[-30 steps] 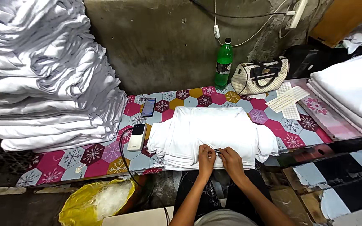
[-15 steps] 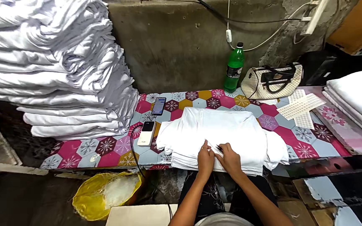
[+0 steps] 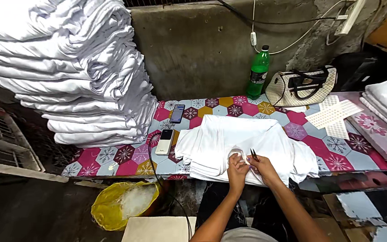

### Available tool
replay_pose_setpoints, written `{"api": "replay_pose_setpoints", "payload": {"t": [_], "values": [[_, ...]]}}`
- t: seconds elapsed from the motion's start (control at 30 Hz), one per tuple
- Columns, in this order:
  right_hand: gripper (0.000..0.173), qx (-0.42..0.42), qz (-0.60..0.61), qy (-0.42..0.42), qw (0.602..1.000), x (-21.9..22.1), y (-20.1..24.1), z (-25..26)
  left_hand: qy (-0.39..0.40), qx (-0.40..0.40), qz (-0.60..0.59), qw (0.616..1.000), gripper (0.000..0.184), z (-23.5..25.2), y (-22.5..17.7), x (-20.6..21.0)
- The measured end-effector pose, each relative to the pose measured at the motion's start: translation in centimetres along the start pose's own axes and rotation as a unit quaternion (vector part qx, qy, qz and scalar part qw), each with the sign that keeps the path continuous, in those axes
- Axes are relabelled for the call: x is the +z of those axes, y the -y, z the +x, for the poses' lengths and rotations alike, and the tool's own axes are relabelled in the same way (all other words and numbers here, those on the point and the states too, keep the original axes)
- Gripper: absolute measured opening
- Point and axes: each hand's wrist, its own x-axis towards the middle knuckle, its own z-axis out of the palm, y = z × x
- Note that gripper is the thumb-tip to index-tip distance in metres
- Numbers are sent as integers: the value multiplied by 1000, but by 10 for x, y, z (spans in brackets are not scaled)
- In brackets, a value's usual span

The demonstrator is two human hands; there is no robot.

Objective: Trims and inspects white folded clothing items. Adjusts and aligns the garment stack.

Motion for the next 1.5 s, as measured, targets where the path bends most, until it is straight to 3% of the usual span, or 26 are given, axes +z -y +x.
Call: {"api": "replay_pose_setpoints", "payload": {"t": [0.1, 0.17, 0.23, 0.37, 0.4, 0.47, 0.53, 0.67, 0.8, 0.97, 1.1, 1.17, 1.3, 1.5], "values": [[11, 4, 14, 12, 1000, -3, 1, -1, 5, -54, -11, 998, 32, -2, 4, -4], [10, 6, 24, 8, 1000, -8, 1, -3, 39, -79, 8, 996, 21, -2, 2, -13], [10, 13, 31, 16, 999, -13, 1, -5, 77, -101, 44, 991, 21, -2, -2, -23], [9, 11, 30, 33, 999, -15, 3, -9, 125, -92, 40, 987, 51, -1, -17, -23], [9, 8, 25, 35, 999, -14, 5, -11, 118, -90, 32, 988, 47, -1, -21, -19], [9, -1, 16, 38, 999, -12, 5, -14, 88, -89, 40, 991, 21, 0, -23, -14], [8, -9, 6, 40, 999, -14, 6, -15, 84, -89, 51, 991, 12, 1, -24, -16], [8, -26, -28, 51, 998, -18, 8, -19, 128, -70, 83, 986, 30, 4, -29, -25], [9, -48, -69, 43, 995, -16, 3, -17, 117, -65, 128, 983, 14, 7, -32, -26], [10, -30, -67, 48, 996, -19, -2, -17, 142, -111, 94, 979, 13, 6, -23, -33], [9, -27, -73, 55, 995, -20, -4, -16, 132, -67, 123, 981, 15, 6, -17, -29], [15, -21, -71, 48, 996, -23, -4, -17, 138, -56, 156, 976, 14, 9, -16, -32], [49, 16, -93, 42, 995, -28, 11, -38, 136, -56, 191, 971, 15, 8, -12, -39], [45, 67, -230, 111, 964, -19, 7, -57, 127, -50, 204, 969, 15, 3, -6, -39]]}}
